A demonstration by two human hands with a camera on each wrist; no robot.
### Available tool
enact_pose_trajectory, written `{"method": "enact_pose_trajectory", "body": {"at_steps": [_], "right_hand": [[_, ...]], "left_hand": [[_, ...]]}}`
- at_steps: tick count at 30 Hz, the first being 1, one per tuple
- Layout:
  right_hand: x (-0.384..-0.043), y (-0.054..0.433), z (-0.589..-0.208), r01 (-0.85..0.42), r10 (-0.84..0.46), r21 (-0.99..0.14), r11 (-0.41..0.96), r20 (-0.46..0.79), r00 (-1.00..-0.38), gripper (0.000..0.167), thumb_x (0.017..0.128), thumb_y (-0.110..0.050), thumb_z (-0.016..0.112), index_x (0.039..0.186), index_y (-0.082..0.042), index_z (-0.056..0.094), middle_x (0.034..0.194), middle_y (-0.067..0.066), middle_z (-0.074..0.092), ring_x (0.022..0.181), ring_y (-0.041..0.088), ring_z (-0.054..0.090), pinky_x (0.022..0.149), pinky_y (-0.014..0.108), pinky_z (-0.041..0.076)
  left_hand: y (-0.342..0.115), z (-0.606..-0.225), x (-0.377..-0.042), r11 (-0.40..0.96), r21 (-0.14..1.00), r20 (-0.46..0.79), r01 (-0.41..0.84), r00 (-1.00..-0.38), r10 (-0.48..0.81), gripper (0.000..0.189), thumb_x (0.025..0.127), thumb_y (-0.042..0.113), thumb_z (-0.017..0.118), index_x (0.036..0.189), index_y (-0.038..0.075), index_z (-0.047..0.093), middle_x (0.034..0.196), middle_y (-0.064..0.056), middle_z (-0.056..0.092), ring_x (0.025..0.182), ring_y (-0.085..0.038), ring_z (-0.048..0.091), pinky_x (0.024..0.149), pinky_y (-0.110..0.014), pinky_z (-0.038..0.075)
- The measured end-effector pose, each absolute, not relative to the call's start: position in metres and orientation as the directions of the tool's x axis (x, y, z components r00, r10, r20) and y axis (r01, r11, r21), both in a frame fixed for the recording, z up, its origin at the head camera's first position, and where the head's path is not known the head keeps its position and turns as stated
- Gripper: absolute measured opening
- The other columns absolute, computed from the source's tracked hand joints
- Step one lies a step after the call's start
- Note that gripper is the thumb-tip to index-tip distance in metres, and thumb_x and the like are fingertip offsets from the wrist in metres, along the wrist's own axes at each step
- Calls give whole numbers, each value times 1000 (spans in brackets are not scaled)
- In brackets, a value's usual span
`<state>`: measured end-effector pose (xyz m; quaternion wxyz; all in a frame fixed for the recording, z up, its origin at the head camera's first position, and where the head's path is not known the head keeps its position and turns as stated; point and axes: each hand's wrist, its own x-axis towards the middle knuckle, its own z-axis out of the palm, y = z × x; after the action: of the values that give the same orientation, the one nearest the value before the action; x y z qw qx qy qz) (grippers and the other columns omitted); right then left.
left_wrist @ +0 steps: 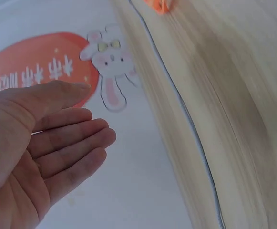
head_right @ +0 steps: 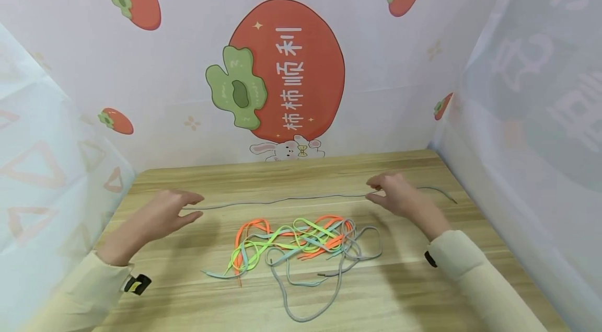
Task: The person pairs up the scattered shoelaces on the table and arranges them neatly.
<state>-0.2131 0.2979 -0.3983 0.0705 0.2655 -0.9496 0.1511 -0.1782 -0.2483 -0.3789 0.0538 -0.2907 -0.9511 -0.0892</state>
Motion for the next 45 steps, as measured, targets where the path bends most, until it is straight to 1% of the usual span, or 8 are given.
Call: {"method": "enact_pose_trajectory", "body": {"at_steps": [10,15,23,26,30,35,40,45], "right_hand": [[-195,263,-394,-606,-603,-277,746,105,-791,30,94,-16,82,119,-1,76,114,12,79,100,27,76,84,42,63],[-185,248,-393,-646,-667,-297,703,40,-744,31,93,-16,82,120,-2,76,117,12,78,104,26,76,85,40,64],[-165,219,-393,-733,-796,-369,572,-30,-605,24,93,-10,80,117,-5,78,114,8,79,103,20,76,84,31,63],[-154,208,-394,-772,-835,-352,530,-54,-548,22,93,-11,81,115,-7,78,113,3,79,103,14,74,85,27,61],[-141,195,-396,-788,-857,-349,507,-107,-505,21,95,-15,80,115,-11,78,108,-3,78,100,6,71,85,23,59],[-127,182,-400,-798,-869,-345,494,-162,-468,13,94,-19,82,104,-15,76,95,-7,74,86,-2,61,74,15,52],[-116,174,-409,-834,-896,-327,445,-179,-407,12,91,-20,84,93,-18,72,82,-10,65,73,-6,45,65,11,41],[-109,171,-419,-867,-916,-302,398,-191,-354,19,89,-25,86,89,-20,68,75,-13,53,68,-6,37,59,10,32]], "left_hand": [[-208,-380,-158,746,138,121,651,-759,640,29,91,14,83,116,-1,77,112,-13,80,104,-29,78,88,-43,64],[-192,-381,-151,696,185,87,694,-717,692,29,93,13,81,118,0,76,115,-12,79,107,-26,77,91,-42,63],[-163,-386,-137,598,262,18,757,-624,782,19,97,16,77,113,7,77,108,-4,80,99,-15,75,86,-32,62],[-152,-390,-133,557,273,4,785,-580,815,8,96,15,77,102,10,75,96,1,77,86,-8,69,77,-24,58],[-139,-398,-126,537,232,-24,811,-547,837,7,94,18,78,97,13,74,90,3,73,78,-4,62,70,-20,53],[-123,-404,-116,519,211,-80,828,-515,853,18,94,18,78,111,12,78,106,3,78,98,-3,70,84,-21,58],[-111,-413,-108,423,197,-46,884,-423,905,6,93,16,78,97,15,73,90,8,72,77,4,55,71,-11,47],[-103,-421,-102,373,188,-12,909,-378,926,14,91,15,78,87,19,66,79,14,60,70,4,44,64,-8,36]]}}
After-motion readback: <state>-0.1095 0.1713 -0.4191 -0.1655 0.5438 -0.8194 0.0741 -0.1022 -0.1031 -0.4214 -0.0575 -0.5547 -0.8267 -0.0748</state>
